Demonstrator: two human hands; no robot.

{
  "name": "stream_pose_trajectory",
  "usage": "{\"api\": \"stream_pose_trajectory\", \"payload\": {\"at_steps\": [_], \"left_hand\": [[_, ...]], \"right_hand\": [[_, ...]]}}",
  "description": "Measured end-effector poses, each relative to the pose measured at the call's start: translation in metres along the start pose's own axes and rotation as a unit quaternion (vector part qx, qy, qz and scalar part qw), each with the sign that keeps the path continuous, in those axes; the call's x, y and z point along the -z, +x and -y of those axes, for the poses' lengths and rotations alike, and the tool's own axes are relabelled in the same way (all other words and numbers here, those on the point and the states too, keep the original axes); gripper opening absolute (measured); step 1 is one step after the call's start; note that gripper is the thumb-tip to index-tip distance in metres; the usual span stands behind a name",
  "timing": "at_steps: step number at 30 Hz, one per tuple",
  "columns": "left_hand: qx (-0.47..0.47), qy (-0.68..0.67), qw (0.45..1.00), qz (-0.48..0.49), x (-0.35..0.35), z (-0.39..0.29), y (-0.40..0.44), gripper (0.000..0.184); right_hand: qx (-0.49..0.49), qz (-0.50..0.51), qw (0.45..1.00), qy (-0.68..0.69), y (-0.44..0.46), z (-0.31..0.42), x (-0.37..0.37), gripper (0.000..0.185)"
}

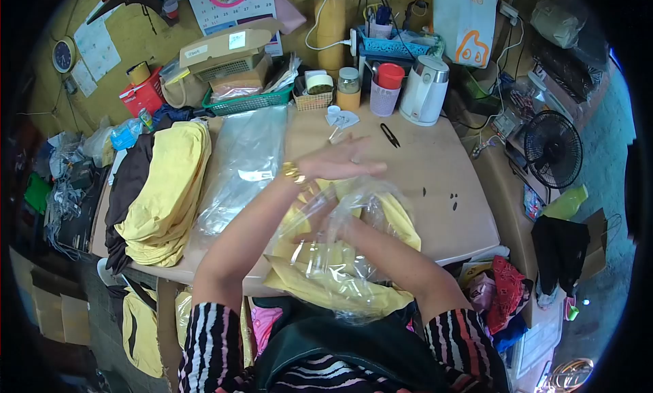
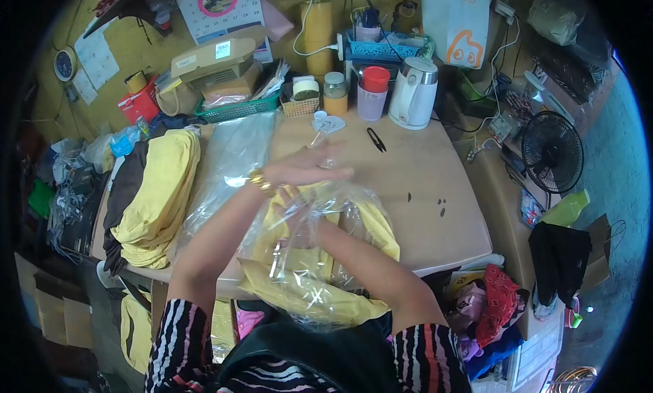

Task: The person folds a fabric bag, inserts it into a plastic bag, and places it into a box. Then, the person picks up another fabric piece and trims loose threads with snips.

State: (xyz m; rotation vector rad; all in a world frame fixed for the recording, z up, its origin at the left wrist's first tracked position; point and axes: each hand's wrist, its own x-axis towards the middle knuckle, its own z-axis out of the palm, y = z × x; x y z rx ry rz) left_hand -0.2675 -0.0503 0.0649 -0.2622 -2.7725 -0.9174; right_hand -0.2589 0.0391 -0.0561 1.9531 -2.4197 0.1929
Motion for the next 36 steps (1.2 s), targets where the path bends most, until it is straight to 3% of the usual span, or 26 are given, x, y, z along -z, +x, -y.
{"api": "stream_pose_trajectory", "payload": {"at_steps": [1,2,4,5,7,9,11,12,14,17,19,23,26,27,28,29,31,33,35,36], "left_hand": [[-0.011,0.018,1.0,-0.019,-0.019,0.001,0.006,0.056],[-0.022,0.036,0.998,-0.038,-0.038,0.002,0.011,0.054],[-0.075,0.162,0.955,0.236,-0.046,-0.013,0.02,0.034],[-0.08,0.163,0.954,0.239,-0.052,-0.022,0.023,0.034],[-0.067,0.106,0.972,0.197,-0.062,-0.048,0.028,0.016],[-0.152,0.025,0.983,0.096,-0.071,-0.075,0.033,0.013],[-0.214,-0.015,0.974,0.072,-0.072,-0.119,0.03,0.013],[-0.262,0.008,0.964,0.052,-0.079,-0.138,0.026,0.012],[-0.313,0.03,0.949,0.035,-0.088,-0.173,0.002,0.011],[-0.406,0.16,0.896,0.087,-0.09,-0.199,-0.038,0.01],[-0.375,0.084,0.916,-0.114,-0.076,-0.187,-0.063,0.027],[-0.021,0.131,0.978,-0.163,-0.028,-0.108,-0.117,0.072],[0.066,-0.07,0.959,-0.267,-0.074,-0.03,-0.159,0.086],[0.144,-0.327,0.902,-0.241,-0.094,-0.016,-0.175,0.094],[0.213,-0.561,0.776,-0.197,-0.103,-0.011,-0.184,0.103],[0.217,-0.561,0.774,-0.2,-0.102,-0.018,-0.183,0.103],[0.245,-0.647,0.709,-0.14,-0.099,-0.039,-0.177,0.105],[0.231,-0.622,0.738,-0.124,-0.118,-0.03,-0.171,0.102],[0.127,-0.529,0.83,-0.12,-0.132,-0.025,-0.169,0.102],[0.142,-0.512,0.841,-0.099,-0.13,-0.035,-0.172,0.101]], "right_hand": [[-0.003,0.002,1.0,0.0,-0.001,-0.004,-0.008,0.109],[0.003,0.021,0.992,0.123,-0.002,-0.008,-0.017,0.105],[0.015,0.048,0.932,0.36,-0.004,-0.016,-0.024,0.099],[0.01,0.044,0.932,0.36,-0.005,-0.022,-0.026,0.099],[-0.035,0.025,0.971,0.234,-0.008,-0.035,-0.026,0.096],[-0.077,0.014,0.991,0.108,-0.013,-0.044,-0.024,0.094],[-0.118,0.0,0.993,-0.023,-0.012,-0.053,-0.019,0.091],[-0.172,0.07,0.983,0.007,-0.016,-0.04,0.027,0.093],[-0.223,0.056,0.973,0.03,-0.019,-0.056,0.037,0.093],[-0.303,0.002,0.952,0.037,-0.034,-0.101,0.026,0.092],[-0.443,-0.007,0.896,-0.017,-0.045,-0.134,0.015,0.092],[-0.379,-0.006,0.918,0.12,-0.056,-0.139,0.007,0.089],[-0.331,-0.008,0.919,0.213,-0.064,-0.111,0.001,0.088],[-0.275,0.007,0.956,0.097,-0.071,-0.089,0.002,0.087],[-0.214,0.024,0.976,-0.02,-0.074,-0.072,0.008,0.086],[-0.21,0.027,0.977,-0.019,-0.071,-0.065,0.021,0.086],[-0.274,0.079,0.959,0.004,-0.062,-0.061,0.044,0.089],[-0.301,0.069,0.951,0.011,-0.053,-0.066,0.045,0.09],[-0.329,0.055,0.942,0.018,-0.043,-0.077,0.043,0.092],[-0.381,0.04,0.923,0.026,-0.039,-0.087,0.042,0.09]]}}
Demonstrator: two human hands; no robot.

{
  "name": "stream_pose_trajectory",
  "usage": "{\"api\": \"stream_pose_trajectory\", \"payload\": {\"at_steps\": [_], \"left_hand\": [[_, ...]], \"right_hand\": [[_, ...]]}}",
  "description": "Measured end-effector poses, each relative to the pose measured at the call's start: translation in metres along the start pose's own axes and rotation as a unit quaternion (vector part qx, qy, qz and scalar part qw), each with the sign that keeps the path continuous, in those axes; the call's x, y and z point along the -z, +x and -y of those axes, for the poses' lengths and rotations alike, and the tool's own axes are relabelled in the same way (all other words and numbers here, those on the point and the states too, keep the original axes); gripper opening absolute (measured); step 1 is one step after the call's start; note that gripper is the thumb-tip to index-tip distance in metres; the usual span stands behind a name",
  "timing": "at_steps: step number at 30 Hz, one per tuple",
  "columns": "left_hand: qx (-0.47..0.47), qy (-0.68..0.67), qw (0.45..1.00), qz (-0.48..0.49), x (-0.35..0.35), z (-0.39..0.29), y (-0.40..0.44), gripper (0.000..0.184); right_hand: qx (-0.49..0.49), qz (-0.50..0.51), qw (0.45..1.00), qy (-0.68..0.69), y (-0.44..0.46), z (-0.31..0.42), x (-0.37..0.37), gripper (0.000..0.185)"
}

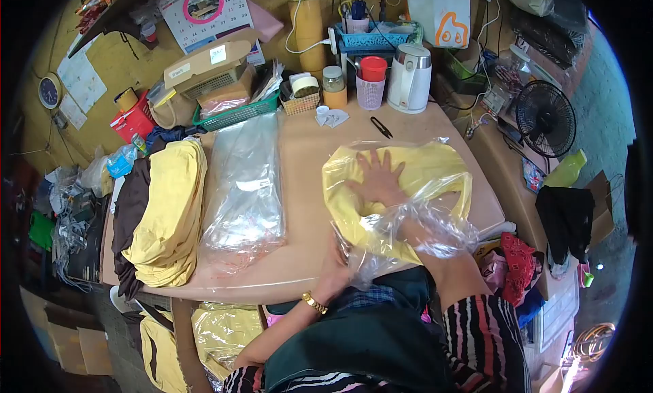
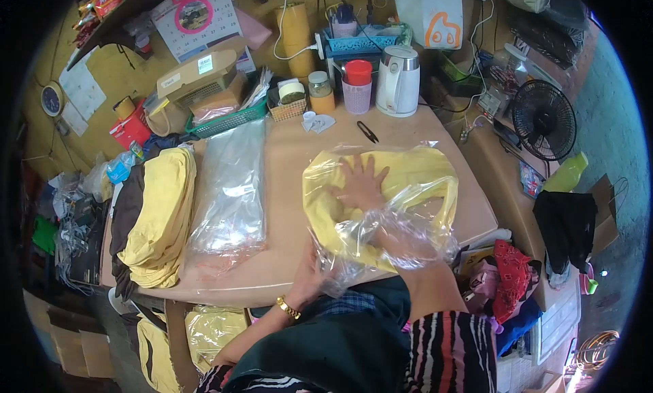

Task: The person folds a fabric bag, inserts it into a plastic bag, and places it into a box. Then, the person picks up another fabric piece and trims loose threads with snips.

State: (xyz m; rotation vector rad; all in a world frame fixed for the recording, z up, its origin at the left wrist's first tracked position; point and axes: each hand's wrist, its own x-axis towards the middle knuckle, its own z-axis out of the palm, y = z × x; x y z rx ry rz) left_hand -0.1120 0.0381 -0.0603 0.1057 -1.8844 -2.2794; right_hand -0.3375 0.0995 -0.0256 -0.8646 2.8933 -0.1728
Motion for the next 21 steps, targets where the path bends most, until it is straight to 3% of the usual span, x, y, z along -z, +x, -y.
{"api": "stream_pose_trajectory", "payload": {"at_steps": [1,3,4,5,6,7,8,9,11,12,15,16,18,20,21], "left_hand": [[0.0,0.0,1.0,0.001,-0.004,-0.007,-0.006,0.101],[0.006,-0.005,0.999,0.035,-0.009,-0.015,-0.015,0.098],[0.034,-0.072,0.995,0.063,-0.001,-0.021,-0.012,0.091],[0.034,-0.07,0.995,0.065,0.015,-0.03,-0.004,0.091],[0.155,-0.166,0.973,0.045,0.033,-0.04,0.005,0.086],[0.272,-0.259,0.926,0.023,0.041,-0.046,0.014,0.081],[0.261,-0.232,0.937,-0.025,0.038,-0.042,0.018,0.061],[0.263,-0.237,0.935,-0.028,0.033,-0.033,0.02,0.061],[0.147,-0.059,0.986,0.047,0.019,-0.019,0.027,0.033],[0.148,-0.014,0.987,0.058,0.007,-0.032,0.026,0.028],[0.098,0.099,0.985,0.102,0.011,0.034,0.028,0.026],[0.115,-0.089,0.988,0.055,-0.009,0.007,0.014,0.021],[0.147,-0.061,0.983,0.095,-0.007,0.011,0.0,0.029],[0.181,0.027,0.964,0.193,-0.001,-0.023,-0.019,0.046],[0.179,0.025,0.965,0.19,0.007,-0.037,-0.03,0.046]], "right_hand": [[-0.055,-0.011,0.998,0.015,0.009,-0.003,-0.004,0.089],[-0.07,-0.034,0.997,0.004,0.025,-0.008,-0.027,0.086],[0.07,-0.093,0.985,0.128,0.036,-0.015,-0.049,0.085],[0.137,-0.127,0.964,0.191,0.036,-0.014,-0.055,0.084],[0.207,-0.151,0.934,0.247,0.035,-0.013,-0.06,0.083],[0.225,-0.107,0.958,0.141,0.022,-0.005,-0.058,0.083],[0.24,-0.058,0.969,0.031,0.012,0.001,-0.054,0.083],[0.241,-0.053,0.969,0.029,0.005,0.008,-0.044,0.083],[0.132,-0.033,0.991,-0.002,0.0,0.022,-0.018,0.083],[0.132,-0.034,0.991,-0.001,0.005,0.024,-0.015,0.083],[0.047,-0.056,0.997,-0.009,0.012,0.027,-0.015,0.083],[0.04,-0.063,0.997,0.008,0.013,0.027,-0.015,0.084],[0.036,-0.07,0.997,0.025,0.008,0.027,-0.017,0.085],[0.119,-0.018,0.993,0.002,-0.016,0.024,-0.016,0.086],[0.169,-0.017,0.985,-0.012,-0.035,0.018,-0.018,0.086]]}}
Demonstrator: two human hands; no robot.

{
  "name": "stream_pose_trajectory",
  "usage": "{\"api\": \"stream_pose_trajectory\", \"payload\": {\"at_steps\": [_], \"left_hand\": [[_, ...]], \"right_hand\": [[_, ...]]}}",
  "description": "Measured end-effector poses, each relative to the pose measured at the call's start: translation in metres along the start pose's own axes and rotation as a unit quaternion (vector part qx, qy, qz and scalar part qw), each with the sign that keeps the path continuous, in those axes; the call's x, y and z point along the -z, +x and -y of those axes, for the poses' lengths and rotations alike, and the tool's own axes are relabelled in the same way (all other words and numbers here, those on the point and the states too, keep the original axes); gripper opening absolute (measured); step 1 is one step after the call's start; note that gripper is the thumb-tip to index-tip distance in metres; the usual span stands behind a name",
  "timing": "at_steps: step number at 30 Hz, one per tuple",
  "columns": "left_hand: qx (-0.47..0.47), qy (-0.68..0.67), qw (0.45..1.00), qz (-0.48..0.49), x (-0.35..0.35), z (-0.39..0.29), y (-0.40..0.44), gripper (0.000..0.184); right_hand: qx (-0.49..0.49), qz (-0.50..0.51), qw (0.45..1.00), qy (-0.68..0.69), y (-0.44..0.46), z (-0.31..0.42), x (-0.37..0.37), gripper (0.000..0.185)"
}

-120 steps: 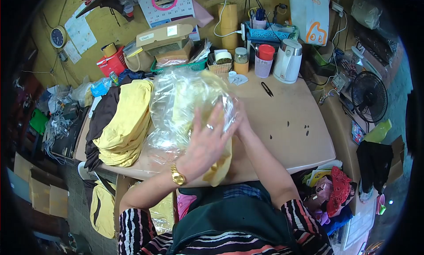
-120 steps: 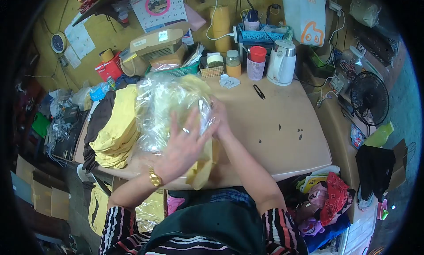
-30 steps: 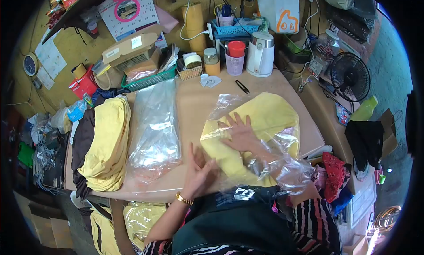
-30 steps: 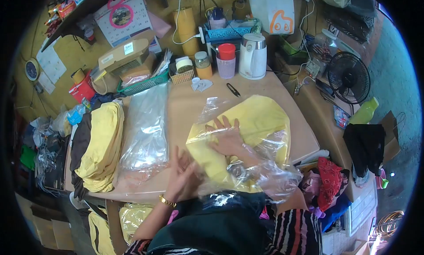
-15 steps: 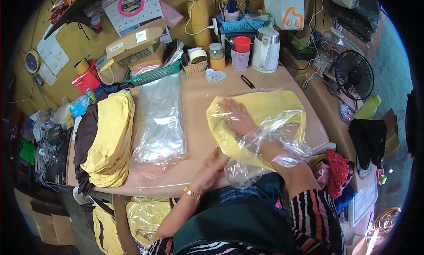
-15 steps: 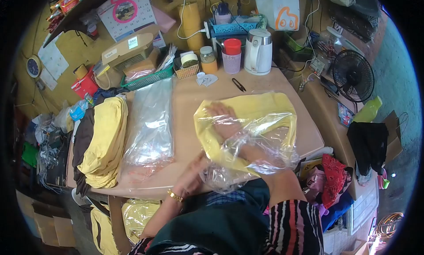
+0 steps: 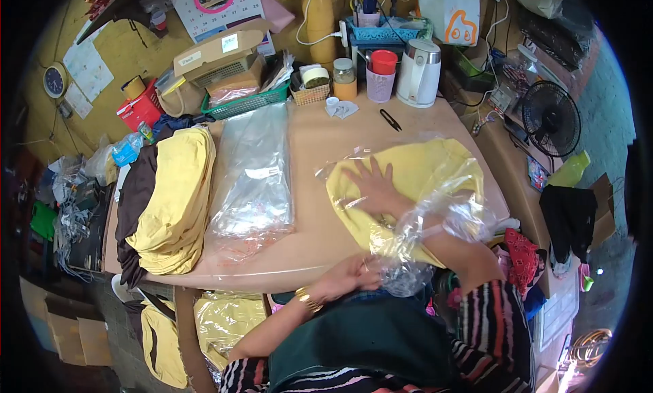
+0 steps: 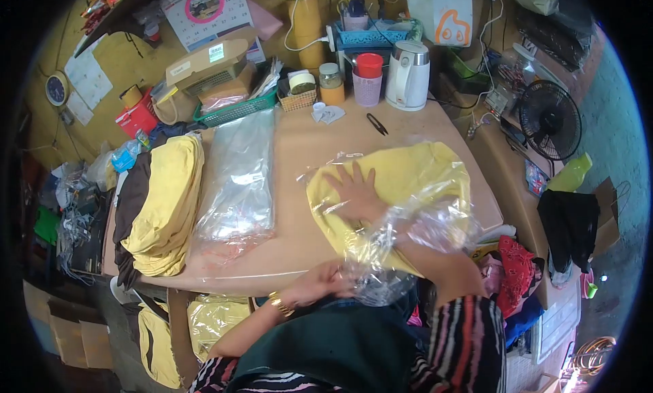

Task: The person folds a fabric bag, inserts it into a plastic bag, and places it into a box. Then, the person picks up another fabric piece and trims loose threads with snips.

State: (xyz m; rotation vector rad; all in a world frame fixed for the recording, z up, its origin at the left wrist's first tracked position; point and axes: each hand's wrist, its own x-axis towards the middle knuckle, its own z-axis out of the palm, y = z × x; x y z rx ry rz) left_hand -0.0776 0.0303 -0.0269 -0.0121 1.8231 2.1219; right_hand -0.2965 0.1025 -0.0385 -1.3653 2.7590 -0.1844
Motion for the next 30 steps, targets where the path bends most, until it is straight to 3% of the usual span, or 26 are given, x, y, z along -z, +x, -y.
{"api": "stream_pose_trajectory", "payload": {"at_steps": [2,3,6,7,8,10,12,15,18,19,21,22,24,26,28,29,30], "left_hand": [[0.093,-0.209,0.971,-0.07,0.01,-0.001,-0.03,0.041],[0.078,-0.251,0.959,-0.108,0.024,0.009,-0.031,0.047],[0.096,-0.192,0.972,-0.098,0.016,0.021,-0.018,0.045],[0.06,-0.216,0.973,-0.059,0.006,0.03,-0.013,0.04],[0.063,-0.216,0.973,-0.06,0.0,0.035,-0.009,0.04],[0.063,-0.232,0.97,-0.025,-0.013,0.027,-0.004,0.036],[0.064,-0.205,0.975,-0.05,-0.006,0.017,-0.004,0.033],[0.12,-0.302,0.943,-0.073,-0.002,0.009,-0.002,0.036],[0.174,-0.092,0.975,-0.104,-0.015,-0.017,0.002,0.049],[0.175,-0.091,0.975,-0.105,-0.013,-0.007,-0.002,0.049],[0.138,-0.046,0.989,0.008,-0.005,0.023,-0.016,0.054],[0.137,-0.043,0.99,0.014,0.0,0.023,-0.024,0.054],[0.143,-0.334,0.926,-0.098,0.014,0.017,-0.04,0.055],[0.112,-0.348,0.926,-0.098,0.012,0.016,-0.043,0.06],[0.181,-0.283,0.923,-0.19,0.008,0.012,-0.039,0.057],[0.171,-0.284,0.918,-0.218,0.011,0.02,-0.039,0.053],[0.171,-0.281,0.92,-0.214,0.015,0.029,-0.04,0.053]], "right_hand": [[0.052,0.005,0.999,-0.014,-0.039,-0.001,-0.002,0.086],[0.097,-0.003,0.995,-0.014,-0.055,0.0,-0.002,0.086],[0.154,0.016,0.988,-0.007,-0.078,0.002,0.005,0.085],[0.16,0.031,0.987,-0.005,-0.078,0.002,0.007,0.085],[0.159,0.031,0.987,-0.003,-0.076,0.001,0.007,0.085],[0.057,0.002,0.998,-0.017,-0.073,-0.005,0.01,0.082],[0.043,-0.022,0.999,-0.015,-0.072,-0.005,0.004,0.081],[0.032,-0.029,0.999,-0.021,-0.061,0.017,-0.005,0.08],[0.079,-0.044,0.996,-0.019,-0.045,0.029,-0.013,0.08],[0.104,-0.045,0.993,-0.01,-0.048,0.031,-0.012,0.08],[0.134,-0.049,0.99,-0.014,-0.056,0.033,-0.012,0.081],[0.128,-0.051,0.99,-0.017,-0.063,0.034,-0.01,0.081],[0.169,-0.006,0.986,-0.004,-0.076,0.04,-0.002,0.08],[0.166,0.037,0.985,0.016,-0.088,0.057,0.004,0.081],[0.32,-0.033,0.946,0.033,-0.083,0.049,-0.036,0.082],[0.315,-0.035,0.948,0.031,-0.073,0.034,-0.051,0.082],[0.231,-0.064,0.953,0.185,-0.057,0.01,-0.064,0.082]]}}
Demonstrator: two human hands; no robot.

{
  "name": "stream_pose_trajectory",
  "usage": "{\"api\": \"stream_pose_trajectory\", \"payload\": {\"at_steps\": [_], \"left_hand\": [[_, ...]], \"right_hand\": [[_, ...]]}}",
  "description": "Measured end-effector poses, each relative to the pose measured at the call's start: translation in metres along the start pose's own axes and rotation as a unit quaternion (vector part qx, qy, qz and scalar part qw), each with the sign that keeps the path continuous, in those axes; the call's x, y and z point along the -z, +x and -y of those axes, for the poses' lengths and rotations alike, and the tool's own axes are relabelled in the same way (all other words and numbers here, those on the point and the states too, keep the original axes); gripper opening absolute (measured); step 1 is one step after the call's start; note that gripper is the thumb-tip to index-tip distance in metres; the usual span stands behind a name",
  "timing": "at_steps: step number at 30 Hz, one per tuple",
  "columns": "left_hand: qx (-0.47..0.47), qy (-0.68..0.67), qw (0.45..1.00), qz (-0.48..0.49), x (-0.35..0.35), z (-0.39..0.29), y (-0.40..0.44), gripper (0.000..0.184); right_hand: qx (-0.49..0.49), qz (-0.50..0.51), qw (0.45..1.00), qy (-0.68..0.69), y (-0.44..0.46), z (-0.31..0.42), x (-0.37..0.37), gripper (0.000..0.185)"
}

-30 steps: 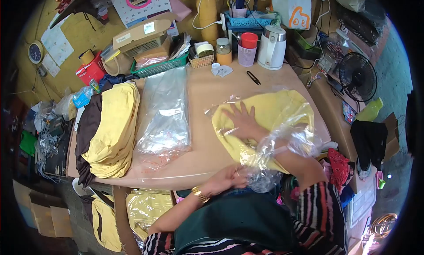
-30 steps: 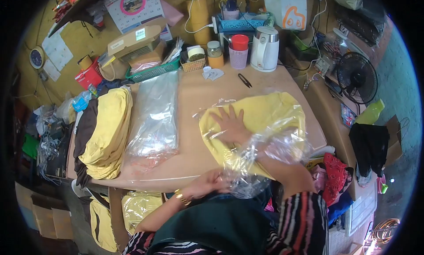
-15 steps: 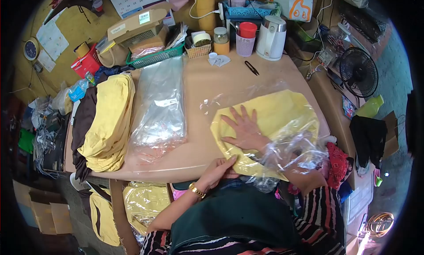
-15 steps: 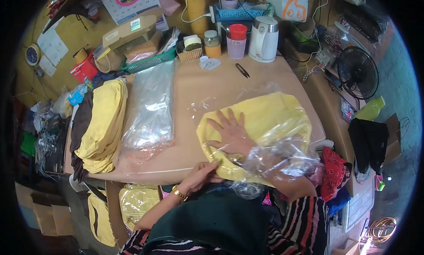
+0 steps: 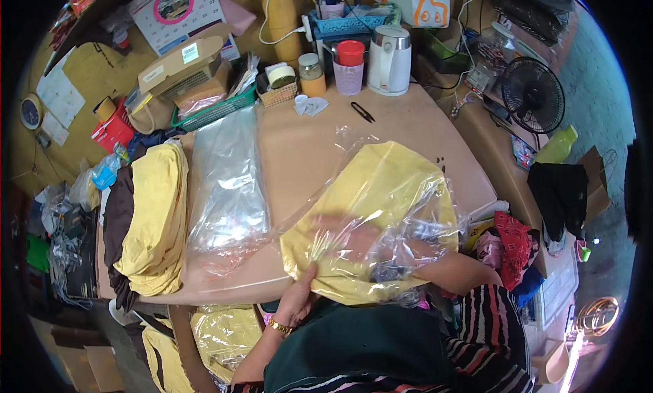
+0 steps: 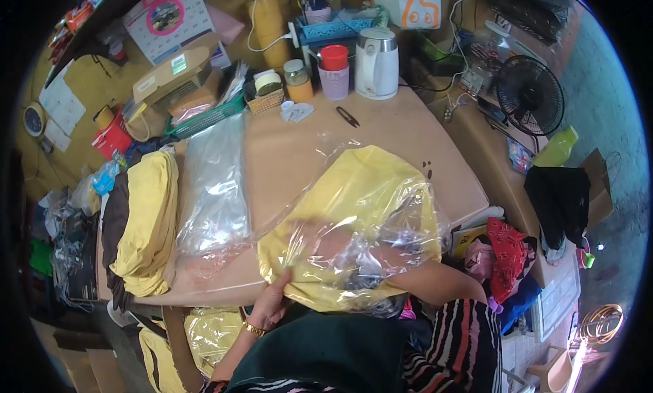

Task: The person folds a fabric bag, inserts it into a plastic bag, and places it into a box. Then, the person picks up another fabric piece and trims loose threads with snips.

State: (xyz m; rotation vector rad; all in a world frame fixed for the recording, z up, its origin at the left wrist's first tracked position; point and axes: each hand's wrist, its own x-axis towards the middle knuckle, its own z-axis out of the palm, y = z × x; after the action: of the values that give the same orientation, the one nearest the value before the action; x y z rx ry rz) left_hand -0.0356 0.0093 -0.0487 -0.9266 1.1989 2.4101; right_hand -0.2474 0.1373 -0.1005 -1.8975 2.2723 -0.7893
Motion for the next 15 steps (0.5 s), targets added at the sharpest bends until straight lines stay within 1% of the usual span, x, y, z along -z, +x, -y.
{"api": "stream_pose_trajectory", "payload": {"at_steps": [1,2,4,5,6,7,8,9,10,12,13,14,15], "left_hand": [[-0.025,-0.036,0.999,-0.011,0.008,0.005,0.004,0.051],[-0.048,-0.073,0.996,-0.024,0.011,0.006,0.005,0.05],[-0.035,-0.084,0.995,-0.029,0.003,0.004,-0.003,0.049],[-0.039,-0.06,0.997,-0.041,-0.005,0.0,-0.009,0.05],[-0.043,-0.034,0.997,-0.053,-0.008,-0.002,-0.011,0.051],[-0.043,-0.032,0.997,-0.054,-0.008,-0.006,-0.011,0.051],[-0.094,-0.047,0.991,-0.082,-0.005,-0.01,-0.011,0.048],[-0.145,-0.062,0.981,-0.111,-0.003,-0.012,-0.011,0.045],[-0.145,-0.064,0.981,-0.111,0.003,-0.015,-0.008,0.045],[-0.206,-0.002,0.975,-0.083,0.017,-0.015,0.001,0.036],[-0.217,-0.013,0.972,-0.089,0.018,-0.01,0.005,0.028],[-0.218,-0.013,0.972,-0.09,0.018,-0.005,0.006,0.028],[-0.215,-0.007,0.972,-0.094,0.017,-0.001,0.006,0.027]], "right_hand": [[-0.083,-0.079,0.984,0.135,0.0,-0.038,-0.004,0.081],[-0.163,-0.156,0.937,0.268,0.006,-0.059,0.007,0.081],[-0.238,-0.228,0.858,0.395,0.01,-0.084,0.023,0.081],[-0.27,-0.142,0.95,0.062,0.013,-0.074,0.049,0.082],[-0.267,-0.036,0.922,-0.277,0.013,-0.064,0.067,0.083],[-0.236,0.0,0.904,-0.357,0.019,-0.056,0.071,0.079],[-0.237,0.0,0.904,-0.357,0.022,-0.05,0.077,0.079],[-0.223,0.006,0.918,-0.329,0.023,-0.045,0.084,0.083],[-0.208,0.013,0.93,-0.302,0.025,-0.044,0.087,0.086],[-0.211,0.025,0.936,-0.28,0.034,-0.05,0.086,0.084],[-0.218,0.033,0.941,-0.257,0.036,-0.054,0.084,0.083],[-0.217,0.032,0.941,-0.256,0.038,-0.059,0.08,0.083],[-0.173,0.0,0.951,-0.255,0.041,-0.064,0.076,0.082]]}}
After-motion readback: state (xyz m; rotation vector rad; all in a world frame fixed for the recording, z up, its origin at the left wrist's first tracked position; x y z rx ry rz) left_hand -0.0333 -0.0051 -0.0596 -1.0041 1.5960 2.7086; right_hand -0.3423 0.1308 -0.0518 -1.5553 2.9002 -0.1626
